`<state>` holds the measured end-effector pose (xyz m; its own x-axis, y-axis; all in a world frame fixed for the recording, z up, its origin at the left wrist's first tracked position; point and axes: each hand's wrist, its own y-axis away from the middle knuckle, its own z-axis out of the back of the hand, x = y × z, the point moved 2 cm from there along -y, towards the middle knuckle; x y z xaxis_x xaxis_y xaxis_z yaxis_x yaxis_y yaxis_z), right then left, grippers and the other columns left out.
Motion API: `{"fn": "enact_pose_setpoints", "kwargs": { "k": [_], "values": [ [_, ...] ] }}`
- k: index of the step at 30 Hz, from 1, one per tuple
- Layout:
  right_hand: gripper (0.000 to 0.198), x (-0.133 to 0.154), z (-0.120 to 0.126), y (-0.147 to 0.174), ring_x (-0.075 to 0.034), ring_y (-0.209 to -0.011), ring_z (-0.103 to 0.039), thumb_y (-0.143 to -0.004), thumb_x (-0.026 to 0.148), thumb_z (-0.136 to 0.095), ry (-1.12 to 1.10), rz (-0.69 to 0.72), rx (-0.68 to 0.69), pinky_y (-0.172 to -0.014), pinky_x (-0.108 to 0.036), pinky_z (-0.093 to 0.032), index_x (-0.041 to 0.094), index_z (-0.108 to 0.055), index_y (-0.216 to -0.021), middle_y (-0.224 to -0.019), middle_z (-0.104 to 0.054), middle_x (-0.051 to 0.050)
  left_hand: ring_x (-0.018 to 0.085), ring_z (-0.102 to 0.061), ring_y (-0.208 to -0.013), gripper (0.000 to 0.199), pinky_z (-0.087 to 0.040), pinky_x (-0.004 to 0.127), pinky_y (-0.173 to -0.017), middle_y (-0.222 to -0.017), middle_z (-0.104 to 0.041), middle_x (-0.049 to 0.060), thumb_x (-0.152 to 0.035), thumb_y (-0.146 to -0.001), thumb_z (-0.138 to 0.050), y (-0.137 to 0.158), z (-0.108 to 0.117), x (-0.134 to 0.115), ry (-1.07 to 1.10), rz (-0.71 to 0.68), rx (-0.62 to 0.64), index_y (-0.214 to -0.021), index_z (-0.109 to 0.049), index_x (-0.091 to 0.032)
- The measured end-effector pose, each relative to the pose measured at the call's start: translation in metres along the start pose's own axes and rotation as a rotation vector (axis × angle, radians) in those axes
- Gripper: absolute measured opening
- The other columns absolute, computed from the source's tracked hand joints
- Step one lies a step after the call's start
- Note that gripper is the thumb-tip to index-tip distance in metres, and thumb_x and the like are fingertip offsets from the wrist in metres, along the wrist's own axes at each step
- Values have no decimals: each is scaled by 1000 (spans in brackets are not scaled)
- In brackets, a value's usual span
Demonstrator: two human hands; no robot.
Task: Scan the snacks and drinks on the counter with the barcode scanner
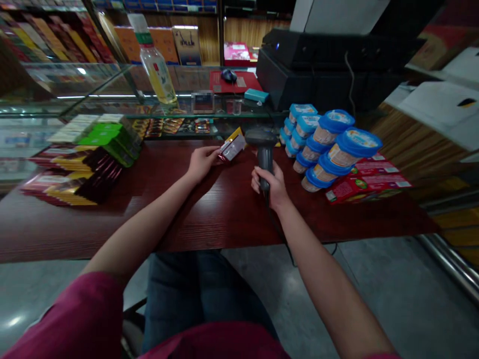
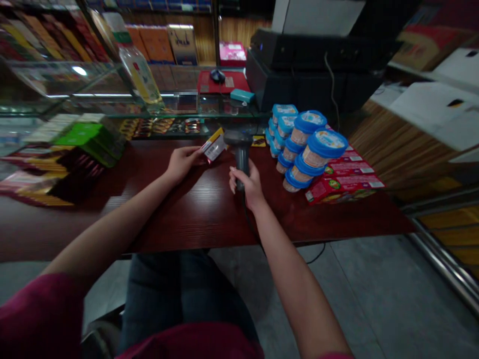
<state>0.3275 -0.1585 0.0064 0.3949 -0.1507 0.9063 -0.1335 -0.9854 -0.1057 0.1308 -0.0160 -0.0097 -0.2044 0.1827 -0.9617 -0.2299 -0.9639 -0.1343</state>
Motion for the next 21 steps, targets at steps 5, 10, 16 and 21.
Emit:
{"fn": "enact_pose_setpoints", "kwargs": {
  "k": [5,10,16,21],
  "values": [
    [46,-8,-20,12,-10,-41,-47,-81,39,-83,66,-186,261,-37,-23,-32,24,-58,-117,-63,-57,9,18,-80,-78,27,-69,32,-82,-97,-84,7,-33,-93,-79,22,44,14,153,117,-28,-112,-83,-13],
    [45,-11,-20,14,-10,-43,-50,-82,40,-84,162,-215,277,-36,-22,-33,24,-57,-115,-65,-58,8,19,-79,-75,28,-69,33,-78,-93,-84,6,-34,-90,-82,23,41,13,143,82,-70,-109,-85,-13],
    [47,-10,-19,11,-10,-41,-49,-82,38,-83,177,-203,284,-35,-22,-33,24,-60,-121,-64,-57,9,19,-79,-76,26,-67,29,-75,-93,-84,7,-28,-93,-73,23,42,17,98,32,-42,-111,-85,-13],
    [53,-10,-19,12,-10,-41,-48,-82,38,-82,162,-187,283,-35,-22,-32,24,-61,-128,-64,-58,9,19,-80,-79,28,-66,29,-76,-100,-85,7,-29,-91,-74,23,42,19,98,29,-52,-113,-84,-14]
  ]
}}
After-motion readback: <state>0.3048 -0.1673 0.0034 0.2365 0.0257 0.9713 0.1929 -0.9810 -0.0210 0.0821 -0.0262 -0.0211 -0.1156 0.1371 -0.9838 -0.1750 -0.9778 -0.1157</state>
